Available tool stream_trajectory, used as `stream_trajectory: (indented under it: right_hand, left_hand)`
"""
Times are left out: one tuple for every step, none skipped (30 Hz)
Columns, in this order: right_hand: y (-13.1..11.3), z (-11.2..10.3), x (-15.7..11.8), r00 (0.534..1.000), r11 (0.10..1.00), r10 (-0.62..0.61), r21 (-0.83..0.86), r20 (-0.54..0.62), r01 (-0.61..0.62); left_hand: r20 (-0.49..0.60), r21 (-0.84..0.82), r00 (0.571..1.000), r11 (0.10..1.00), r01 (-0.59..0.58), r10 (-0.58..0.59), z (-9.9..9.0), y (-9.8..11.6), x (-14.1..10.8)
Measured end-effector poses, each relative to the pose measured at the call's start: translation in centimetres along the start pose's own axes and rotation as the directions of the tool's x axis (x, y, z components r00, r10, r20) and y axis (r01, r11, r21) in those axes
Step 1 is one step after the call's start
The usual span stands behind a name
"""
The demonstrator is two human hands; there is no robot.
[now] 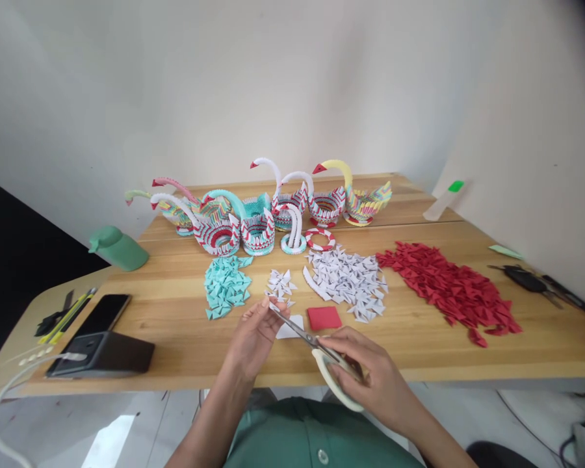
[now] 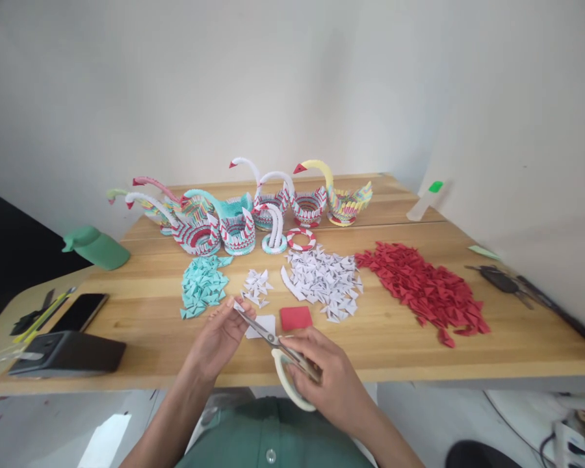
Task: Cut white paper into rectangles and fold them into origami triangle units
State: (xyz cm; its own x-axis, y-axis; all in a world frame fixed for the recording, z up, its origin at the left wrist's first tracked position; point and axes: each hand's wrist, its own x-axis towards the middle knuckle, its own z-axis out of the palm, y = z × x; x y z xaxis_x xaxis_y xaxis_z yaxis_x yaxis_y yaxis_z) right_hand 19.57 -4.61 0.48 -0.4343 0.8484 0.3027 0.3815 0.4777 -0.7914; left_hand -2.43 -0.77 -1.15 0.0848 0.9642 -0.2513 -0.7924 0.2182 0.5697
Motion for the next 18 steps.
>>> stream_trajectory:
  right_hand:
    - [0.1,0.0,0.0,1.0,1.0,0.005,0.0,-0.006,-0.005]
    - [0.2,0.0,0.0,1.0,1.0,0.008,0.0,-0.013,-0.008]
    - [0.2,0.0,0.0,1.0,1.0,0.006,0.0,-0.019,-0.006]
    - [0.3,0.0,0.0,1.0,1.0,0.003,0.002,-0.027,-0.003]
    - [0.3,0.0,0.1,0.999,1.0,-0.001,0.006,-0.032,0.001]
    - [0.3,-0.1,0.1,0.999,1.0,-0.004,0.012,-0.037,0.004]
    - [0.2,-0.1,0.2,0.999,1.0,-0.004,0.02,-0.039,0.005]
    - [0.2,-0.1,0.2,0.999,1.0,0.001,0.026,-0.039,0.0]
    - [0.2,-0.2,0.3,0.999,1.0,0.011,0.029,-0.036,-0.009]
    - [0.2,-0.2,0.3,0.999,0.999,0.022,0.029,-0.03,-0.021]
    - [0.2,-0.2,0.4,0.999,0.999,0.029,0.027,-0.024,-0.028]
    - [0.2,-0.2,0.5,0.999,0.999,0.033,0.022,-0.02,-0.032]
    - [0.3,-0.1,0.5,0.999,0.999,0.036,0.019,-0.015,-0.036]
    - [0.4,-0.1,0.6,0.999,0.999,0.039,0.016,-0.011,-0.038]
    - [0.5,0.0,0.6,0.999,0.999,0.039,0.014,-0.01,-0.039]
    - [0.6,0.0,0.6,0.999,0.999,0.04,0.013,-0.008,-0.04]
    - [0.6,0.0,0.6,0.999,0.999,0.041,0.012,-0.008,-0.041]
    - [0.7,0.1,0.6,0.999,0.999,0.045,0.01,-0.007,-0.045]
  left_hand:
    - [0.003,0.003,1.0,1.0,0.004,-0.004,0.1,0.0,-0.1]
    - [0.008,0.006,1.0,1.0,0.007,-0.007,0.2,0.0,-0.1]
    - [0.014,0.009,1.0,1.0,0.007,-0.007,0.3,0.1,-0.2]
    - [0.021,0.012,1.0,1.0,0.005,-0.006,0.4,0.1,-0.2]
    - [0.028,0.013,1.0,1.0,0.003,-0.003,0.4,0.1,-0.1]
    - [0.029,0.014,1.0,1.0,0.002,-0.002,0.4,0.1,0.0]
    - [0.024,0.012,1.0,1.0,0.004,-0.004,0.3,0.1,0.1]
    - [0.012,0.009,1.0,1.0,0.006,-0.006,0.2,0.1,0.2]
    - [-0.004,0.005,1.0,1.0,0.01,-0.01,0.1,0.1,0.4]
    - [-0.019,0.001,1.0,1.0,0.013,-0.013,0.0,0.0,0.5]
    - [-0.031,-0.004,0.999,1.0,0.015,-0.015,-0.1,0.0,0.7]
    - [-0.036,-0.006,0.999,1.0,0.015,-0.015,-0.2,0.0,0.8]
    - [-0.035,-0.008,0.999,1.0,0.014,-0.014,-0.2,0.0,0.8]
    - [-0.029,-0.008,0.999,1.0,0.014,-0.014,-0.2,0.0,0.9]
    - [-0.022,-0.007,1.0,1.0,0.015,-0.015,-0.2,0.0,0.9]
    - [-0.017,-0.005,1.0,1.0,0.016,-0.016,-0.2,0.1,0.9]
    - [-0.014,-0.003,1.0,1.0,0.018,-0.018,-0.1,0.1,0.8]
    - [-0.011,-0.001,1.0,1.0,0.02,-0.02,-0.1,0.1,0.8]
